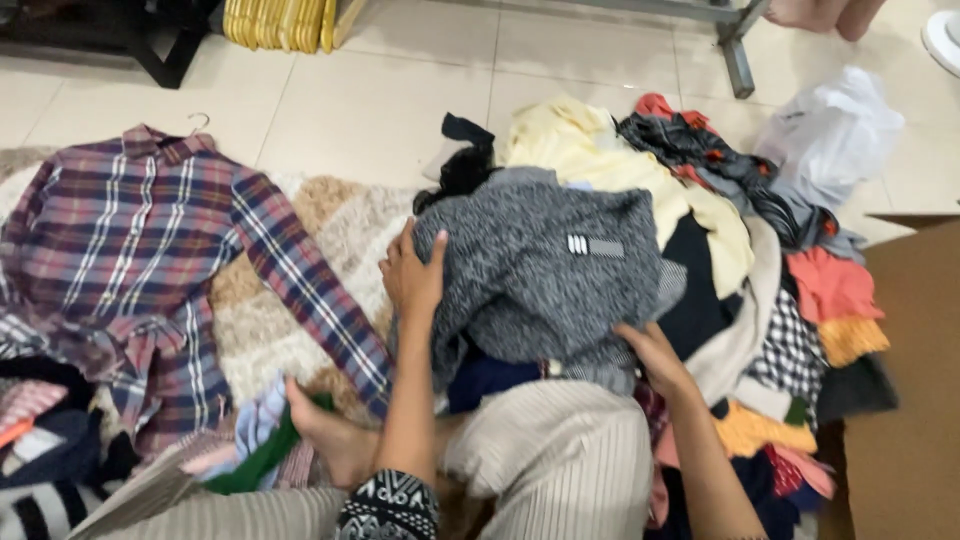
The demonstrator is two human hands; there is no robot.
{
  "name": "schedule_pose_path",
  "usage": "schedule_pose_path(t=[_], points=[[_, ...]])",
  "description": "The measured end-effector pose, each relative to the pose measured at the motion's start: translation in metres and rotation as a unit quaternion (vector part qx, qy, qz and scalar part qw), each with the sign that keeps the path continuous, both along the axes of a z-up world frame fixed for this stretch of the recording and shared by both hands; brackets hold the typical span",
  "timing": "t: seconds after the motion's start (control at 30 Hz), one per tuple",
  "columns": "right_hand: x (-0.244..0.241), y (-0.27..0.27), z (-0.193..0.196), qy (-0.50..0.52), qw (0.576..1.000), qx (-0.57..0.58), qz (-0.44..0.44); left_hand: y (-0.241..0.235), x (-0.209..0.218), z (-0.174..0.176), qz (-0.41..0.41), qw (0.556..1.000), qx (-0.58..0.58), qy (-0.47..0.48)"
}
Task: The person sits on the floor and buttons a plaid shirt, then places it on a hanger. They proceed to pick up a grey sweater, place it on a hanger, and set it aside. The person then buttons a grey checkered shirt and hangs it, followed by buttoning and hanging a light blue shirt.
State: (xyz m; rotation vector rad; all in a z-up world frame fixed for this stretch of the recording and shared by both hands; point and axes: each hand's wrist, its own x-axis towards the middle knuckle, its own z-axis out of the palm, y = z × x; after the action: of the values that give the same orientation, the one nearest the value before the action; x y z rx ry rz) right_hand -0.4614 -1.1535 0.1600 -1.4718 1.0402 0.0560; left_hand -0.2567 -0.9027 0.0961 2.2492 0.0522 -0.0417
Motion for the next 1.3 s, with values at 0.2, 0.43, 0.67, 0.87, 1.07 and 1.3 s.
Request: schedule_pose_path(t=[0.2, 0.43, 0.67, 0.87, 1.07, 1.3], points=[[0.016, -0.010, 0.009, 0.049, 0.999, 0.007, 0.004, -0.037, 0.030, -0.009, 0.030, 0.995, 0.086, 0.038], [0.012, -0.027, -0.045, 0.008, 0.999, -0.042, -0.025, -0.097, 0.022, 0.014, -0.088, 0.996, 0.032, 0.011], [0.022, -0.002, -0.024, -0.024, 0.995, -0.027, -0.093, -0.070, 0.049, 0.017, -0.183, 0.979, 0.086, 0.025], [0.023, 0.070, 0.050, -0.049, 0.990, -0.024, -0.133, -0.019, 0.108, -0.030, -0.263, 0.963, 0.040, 0.042], [0.013, 0.072, -0.005, -0.007, 0.950, -0.291, -0.112, 0.026, 0.085, 0.005, -0.347, 0.934, -0.081, 0.014], [-0.016, 0.139, 0.033, -0.198, 0.927, -0.247, -0.203, 0.051, 0.112, -0.048, -0.402, 0.900, -0.138, 0.095]])
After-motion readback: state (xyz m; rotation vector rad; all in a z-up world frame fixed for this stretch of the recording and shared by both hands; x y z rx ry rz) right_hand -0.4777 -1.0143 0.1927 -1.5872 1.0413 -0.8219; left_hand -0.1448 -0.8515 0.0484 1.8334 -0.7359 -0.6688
